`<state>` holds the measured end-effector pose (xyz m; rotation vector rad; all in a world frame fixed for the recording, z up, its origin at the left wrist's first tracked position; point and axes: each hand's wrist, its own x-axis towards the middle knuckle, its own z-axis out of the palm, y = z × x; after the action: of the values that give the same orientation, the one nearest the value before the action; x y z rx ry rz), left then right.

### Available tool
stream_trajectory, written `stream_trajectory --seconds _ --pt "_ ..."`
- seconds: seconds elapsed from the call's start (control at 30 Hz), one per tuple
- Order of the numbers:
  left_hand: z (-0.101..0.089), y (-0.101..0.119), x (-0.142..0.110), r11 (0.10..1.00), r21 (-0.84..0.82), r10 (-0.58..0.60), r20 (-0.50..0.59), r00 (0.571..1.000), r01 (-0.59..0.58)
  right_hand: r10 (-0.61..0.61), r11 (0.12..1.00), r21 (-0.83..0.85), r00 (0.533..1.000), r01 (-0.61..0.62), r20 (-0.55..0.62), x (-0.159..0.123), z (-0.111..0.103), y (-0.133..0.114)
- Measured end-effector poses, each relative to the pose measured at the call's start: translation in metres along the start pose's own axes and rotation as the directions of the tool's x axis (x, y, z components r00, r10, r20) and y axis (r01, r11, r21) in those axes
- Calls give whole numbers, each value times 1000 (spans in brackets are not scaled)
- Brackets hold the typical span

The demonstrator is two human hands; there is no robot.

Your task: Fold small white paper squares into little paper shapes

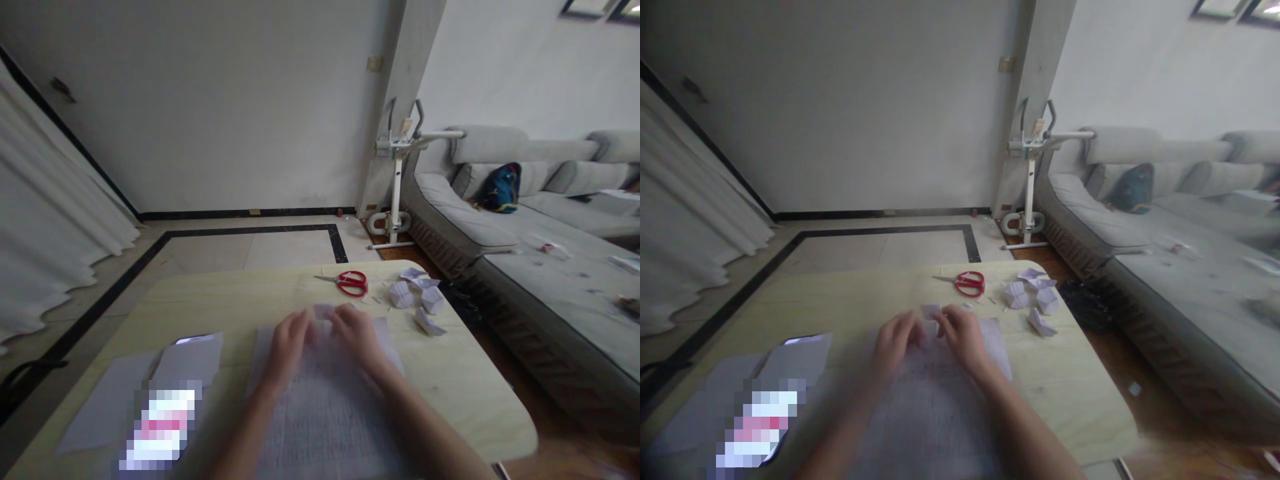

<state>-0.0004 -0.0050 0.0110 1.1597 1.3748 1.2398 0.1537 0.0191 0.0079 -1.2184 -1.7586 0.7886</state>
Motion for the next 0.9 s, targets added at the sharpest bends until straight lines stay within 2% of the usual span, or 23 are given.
stream_trajectory --seconds 0.13,0.23,0.37,0.43,0.53,0.67,0.9 --pt "-2 1 0 985 -99 -138 55 989 143 -145 987 -65 989 144 -3 -3 0 -2" --pt "-4 2 0 986 -145 -86 11 996 87 -248 967 -42 968 249 31 -4 0 -3" --pt "-7 4 0 987 -157 -32 -20 999 28 -285 958 -29 958 285 9 -5 0 -4" --pt "-7 6 0 995 -100 -8 -46 999 3 -250 968 -11 968 250 4 -4 -1 -4" --pt "-7 8 0 997 39 72 -86 994 -69 -95 992 77 995 95 -6 -2 -1 -6" --pt "-3 6 -3 983 135 131 -28 991 -126 69 988 140 997 -72 26 1 0 -9" --pt "0 0 -3 997 58 52 109 993 -58 83 984 158 997 -83 10 2 -1 -13"
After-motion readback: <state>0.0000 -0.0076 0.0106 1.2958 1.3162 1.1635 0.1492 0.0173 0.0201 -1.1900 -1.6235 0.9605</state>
